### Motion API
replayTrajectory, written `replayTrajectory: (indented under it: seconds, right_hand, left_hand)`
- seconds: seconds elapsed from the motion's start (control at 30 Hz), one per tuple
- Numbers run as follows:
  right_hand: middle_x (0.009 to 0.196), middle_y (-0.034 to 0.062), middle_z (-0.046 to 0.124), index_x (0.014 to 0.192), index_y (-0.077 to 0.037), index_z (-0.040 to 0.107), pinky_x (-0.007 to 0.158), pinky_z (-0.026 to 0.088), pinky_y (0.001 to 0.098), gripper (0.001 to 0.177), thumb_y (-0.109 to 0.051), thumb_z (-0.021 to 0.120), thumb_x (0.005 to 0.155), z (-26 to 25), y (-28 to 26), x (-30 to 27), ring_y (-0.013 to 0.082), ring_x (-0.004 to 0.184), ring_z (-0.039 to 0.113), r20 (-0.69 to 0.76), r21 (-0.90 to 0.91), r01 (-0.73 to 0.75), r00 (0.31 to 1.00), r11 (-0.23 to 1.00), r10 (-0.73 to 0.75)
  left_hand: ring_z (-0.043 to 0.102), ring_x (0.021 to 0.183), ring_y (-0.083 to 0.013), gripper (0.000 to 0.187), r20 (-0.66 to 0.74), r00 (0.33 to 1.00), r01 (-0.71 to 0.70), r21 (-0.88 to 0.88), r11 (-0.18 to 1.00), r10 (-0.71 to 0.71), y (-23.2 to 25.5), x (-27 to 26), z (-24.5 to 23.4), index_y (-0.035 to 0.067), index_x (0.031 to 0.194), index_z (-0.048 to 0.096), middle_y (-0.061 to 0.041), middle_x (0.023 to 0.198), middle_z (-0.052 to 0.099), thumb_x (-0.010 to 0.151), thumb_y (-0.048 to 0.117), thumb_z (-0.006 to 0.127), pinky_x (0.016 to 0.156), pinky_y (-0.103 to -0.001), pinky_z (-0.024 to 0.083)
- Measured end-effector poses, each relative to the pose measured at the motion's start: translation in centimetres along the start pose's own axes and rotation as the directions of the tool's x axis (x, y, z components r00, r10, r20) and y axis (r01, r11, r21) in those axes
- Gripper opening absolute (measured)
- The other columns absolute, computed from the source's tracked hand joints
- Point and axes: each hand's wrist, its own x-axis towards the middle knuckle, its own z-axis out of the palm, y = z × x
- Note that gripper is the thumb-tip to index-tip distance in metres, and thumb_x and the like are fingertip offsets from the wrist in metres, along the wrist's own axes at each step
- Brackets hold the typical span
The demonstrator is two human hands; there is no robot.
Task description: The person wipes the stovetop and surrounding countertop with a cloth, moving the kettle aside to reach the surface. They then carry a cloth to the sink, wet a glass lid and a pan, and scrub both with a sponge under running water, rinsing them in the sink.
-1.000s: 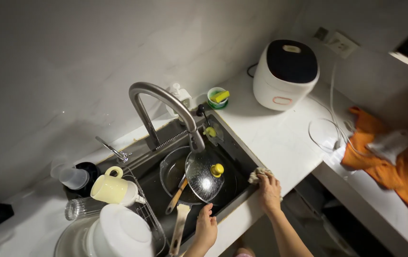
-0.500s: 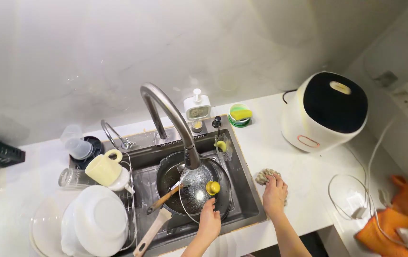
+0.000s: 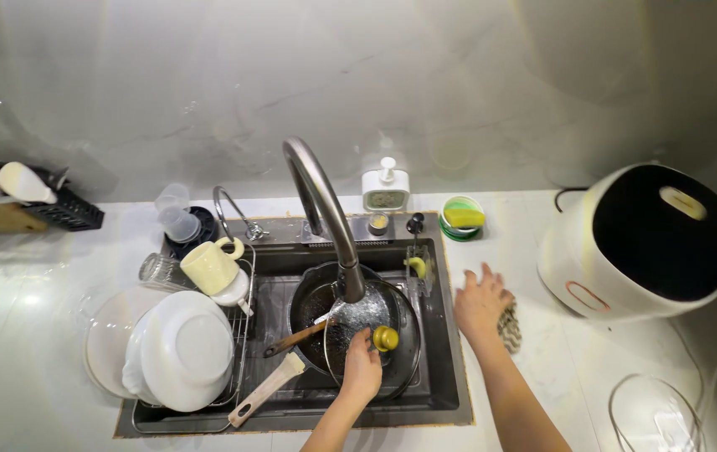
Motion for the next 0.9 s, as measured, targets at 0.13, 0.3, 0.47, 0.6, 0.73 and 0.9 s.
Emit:
replayTrajectory:
  seconds: [0.13,0.3,0.47,0.6,0.73,0.9]
  right_hand:
    - [0.128,0.0116,0.060,0.126,-0.012,0.061,0.092,0.051,0.0529,0.045,-0.022,0.070,0.083,0.5,-6.9,4.8,0.0337,0.115,0.062,0.063,0.300,0.140,0.984,0.944,-0.166]
    - [0.121,0.0186,0.063,0.127,-0.004,0.055,0.085,0.057,0.0482,0.051,-0.033,0.070,0.088,2.9,-14.5,10.3,0.0370,0.105,0.068,0.271,0.272,0.168,0.931,0.948,-0.243]
    - [0.117,0.0241,0.069,0.135,0.004,0.043,0.089,0.056,0.0479,0.082,-0.064,0.058,0.092,3.5,-19.4,16.5,0.0371,0.108,0.070,0.561,0.111,0.066,0.820,0.992,-0.117]
    - [0.108,0.0217,0.073,0.118,-0.002,0.058,0.088,0.057,0.0483,0.061,-0.058,0.050,0.097,4.6,-20.0,17.3,0.0371,0.103,0.072,0.473,0.132,0.142,0.861,0.981,-0.189]
    - [0.091,0.0192,0.076,0.110,-0.007,0.062,0.082,0.058,0.0502,0.045,-0.049,0.049,0.099,5.5,-18.1,17.4,0.0376,0.091,0.074,0.390,0.158,0.317,0.850,0.935,-0.354]
    - [0.081,0.0191,0.075,0.110,-0.010,0.062,0.078,0.059,0.0507,0.044,-0.050,0.050,0.096,5.7,-17.9,17.8,0.0380,0.082,0.075,0.361,0.162,0.411,0.821,0.897,-0.441]
  left_hand:
    - [0.062,0.122,-0.0350,0.051,-0.086,0.996,-0.001,-0.010,1.000,0.000,1.8,2.3,-1.1,-0.006,0.136,0.049,-0.025,0.137,0.056,0.086,-0.006,0.056,0.098,-0.040,0.055]
    - [0.065,0.117,-0.0352,0.050,-0.180,0.980,0.092,0.035,0.995,-0.084,1.5,4.3,-2.8,-0.002,0.135,0.054,-0.023,0.129,0.063,0.085,-0.001,0.062,0.100,-0.041,0.052]
    - [0.061,0.121,-0.0366,0.055,-0.192,0.963,0.181,-0.063,0.981,-0.190,-0.7,6.2,-3.4,0.000,0.138,0.049,-0.023,0.131,0.059,0.084,-0.001,0.062,0.103,-0.042,0.049]
    - [0.057,0.125,-0.0399,0.053,-0.229,0.965,0.148,0.071,0.986,-0.128,-3.4,7.5,-3.5,-0.003,0.134,0.051,-0.026,0.131,0.059,0.084,0.001,0.067,0.107,-0.044,0.047]
    - [0.053,0.126,-0.0432,0.056,-0.239,0.949,0.251,0.186,0.950,-0.204,-5.4,7.9,-2.8,-0.005,0.132,0.049,-0.028,0.130,0.057,0.081,0.002,0.070,0.110,-0.047,0.041]
    - [0.061,0.115,-0.0417,0.046,-0.288,0.949,0.189,0.193,0.963,-0.129,-6.6,8.4,-3.9,-0.008,0.125,0.056,-0.027,0.120,0.064,0.085,0.008,0.073,0.102,-0.046,0.048]
